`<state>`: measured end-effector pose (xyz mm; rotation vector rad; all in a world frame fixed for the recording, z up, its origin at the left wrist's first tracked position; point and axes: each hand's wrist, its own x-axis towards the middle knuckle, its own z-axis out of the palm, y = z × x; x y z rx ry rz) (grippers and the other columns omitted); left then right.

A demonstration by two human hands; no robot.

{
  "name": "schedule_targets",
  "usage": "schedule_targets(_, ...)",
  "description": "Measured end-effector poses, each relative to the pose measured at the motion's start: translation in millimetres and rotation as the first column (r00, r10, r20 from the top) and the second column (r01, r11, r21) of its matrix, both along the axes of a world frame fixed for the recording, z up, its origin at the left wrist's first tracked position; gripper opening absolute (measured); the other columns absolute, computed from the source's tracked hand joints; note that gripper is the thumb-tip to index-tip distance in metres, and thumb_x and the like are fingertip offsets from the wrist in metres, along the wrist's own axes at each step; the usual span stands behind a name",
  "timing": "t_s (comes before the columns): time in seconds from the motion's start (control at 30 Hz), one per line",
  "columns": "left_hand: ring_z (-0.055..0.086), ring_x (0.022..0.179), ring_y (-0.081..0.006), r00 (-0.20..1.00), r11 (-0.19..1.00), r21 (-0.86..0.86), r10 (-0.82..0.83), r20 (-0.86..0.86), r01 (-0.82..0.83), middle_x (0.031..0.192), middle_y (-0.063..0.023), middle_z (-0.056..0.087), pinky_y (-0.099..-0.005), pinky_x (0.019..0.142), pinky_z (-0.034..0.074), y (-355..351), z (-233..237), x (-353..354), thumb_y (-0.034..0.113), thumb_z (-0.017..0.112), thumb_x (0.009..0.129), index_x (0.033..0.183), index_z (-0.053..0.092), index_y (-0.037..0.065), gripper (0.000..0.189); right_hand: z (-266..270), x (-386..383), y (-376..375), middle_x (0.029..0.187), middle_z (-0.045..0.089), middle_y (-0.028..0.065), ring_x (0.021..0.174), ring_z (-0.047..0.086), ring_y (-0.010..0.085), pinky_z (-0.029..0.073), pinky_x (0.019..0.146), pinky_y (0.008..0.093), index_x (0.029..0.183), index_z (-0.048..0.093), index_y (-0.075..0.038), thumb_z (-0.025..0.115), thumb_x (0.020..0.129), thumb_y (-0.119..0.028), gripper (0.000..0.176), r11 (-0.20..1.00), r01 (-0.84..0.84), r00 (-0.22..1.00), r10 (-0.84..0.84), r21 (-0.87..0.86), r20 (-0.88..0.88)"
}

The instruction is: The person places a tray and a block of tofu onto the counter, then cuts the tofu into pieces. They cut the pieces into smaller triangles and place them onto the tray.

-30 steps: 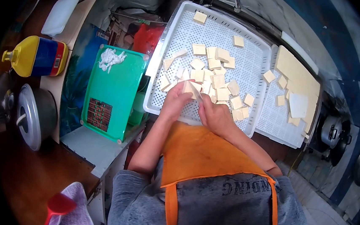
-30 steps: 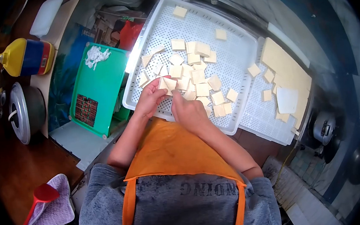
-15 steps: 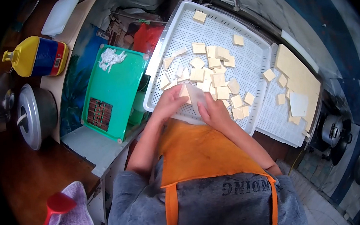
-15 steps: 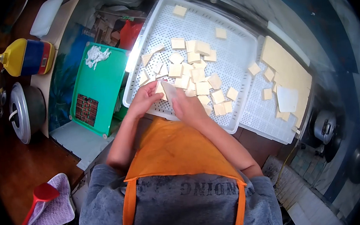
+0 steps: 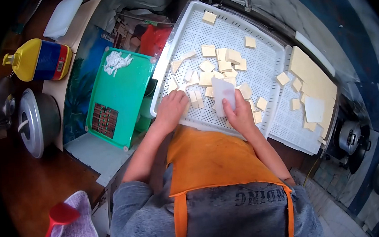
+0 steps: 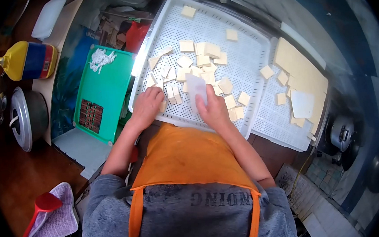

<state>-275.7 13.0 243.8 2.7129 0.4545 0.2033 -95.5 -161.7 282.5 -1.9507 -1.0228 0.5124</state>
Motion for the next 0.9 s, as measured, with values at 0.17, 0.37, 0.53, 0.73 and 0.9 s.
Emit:
schedule_targets(0.17, 0.064, 0.092, -0.0278, 0.949, 0.841, -0.479, 0.31, 0.047, -0.251, 0.101, -0.0099, 0.067, -0.0348, 0.077, 0.05, -9, 2, -6, 0.004, 0.062, 0.084, 0.112, 0.059, 0.003, 0.028, 14, -12, 8, 0.057, 0.058, 0.0168, 0.046, 0.059, 0.0339, 0.046, 0.044, 0.0425, 0.109, 0.05, 0.0, 0.06, 0.089, -0.011, 0.025, 0.986, -0.168, 0.957, 0.166, -0.011, 0.237)
schedule_targets(0.37, 0.062, 0.094, -0.0075, 0.757, -0.22, -0.975, 0.63, -0.175, -0.042, 0.113, -0.0048, 0.067, -0.0206, 0.074, 0.049, -15, -13, 24, 0.005, 0.058, 0.093, 0.124, 0.054, 0.002, 0.032, 25, -34, 24, 0.048, 0.051, 0.0088, 0.039, 0.055, 0.028, 0.042, 0.037, 0.0396, 0.108, 0.05, 0.002, 0.06, 0.089, -0.007, 0.024, 0.957, -0.289, 0.886, 0.276, -0.021, 0.372)
schedule_targets(0.53, 0.064, 0.097, -0.0114, 0.758, -0.241, -0.971, 0.634, -0.154, 0.004, 0.12, -0.0089, 0.066, -0.0214, 0.077, 0.05, -21, 9, 34, -0.001, 0.052, 0.091, 0.13, 0.051, -0.001, 0.038, 28, -39, 23, 0.064, 0.06, 0.0137, 0.046, 0.059, 0.0317, 0.048, 0.042, 0.0407, 0.113, 0.051, 0.004, 0.059, 0.086, -0.009, 0.03, 0.945, -0.309, 0.888, 0.327, -0.106, 0.323)
schedule_targets(0.73, 0.064, 0.101, -0.0126, 0.767, -0.269, -0.963, 0.619, -0.171, 0.003, 0.119, -0.0097, 0.066, -0.0229, 0.083, 0.051, -27, 21, 35, -0.003, 0.051, 0.089, 0.132, 0.051, -0.003, 0.042, 25, -40, 25, 0.06, 0.059, 0.0157, 0.043, 0.057, 0.0321, 0.046, 0.04, 0.0412, 0.111, 0.048, 0.004, 0.058, 0.089, -0.007, 0.027, 0.927, -0.364, 0.854, 0.37, -0.088, 0.366)
schedule_targets(0.9, 0.064, 0.101, -0.0131, 0.763, -0.238, -0.971, 0.625, -0.165, -0.015, 0.117, -0.0098, 0.066, -0.024, 0.086, 0.051, -31, 15, 32, -0.004, 0.051, 0.088, 0.128, 0.054, -0.005, 0.04, 12, -44, 24, 0.063, 0.06, 0.0179, 0.05, 0.06, 0.0362, 0.047, 0.043, 0.0446, 0.106, 0.046, 0.003, 0.056, 0.089, -0.008, 0.022, 0.911, -0.388, 0.852, 0.412, -0.138, 0.324)
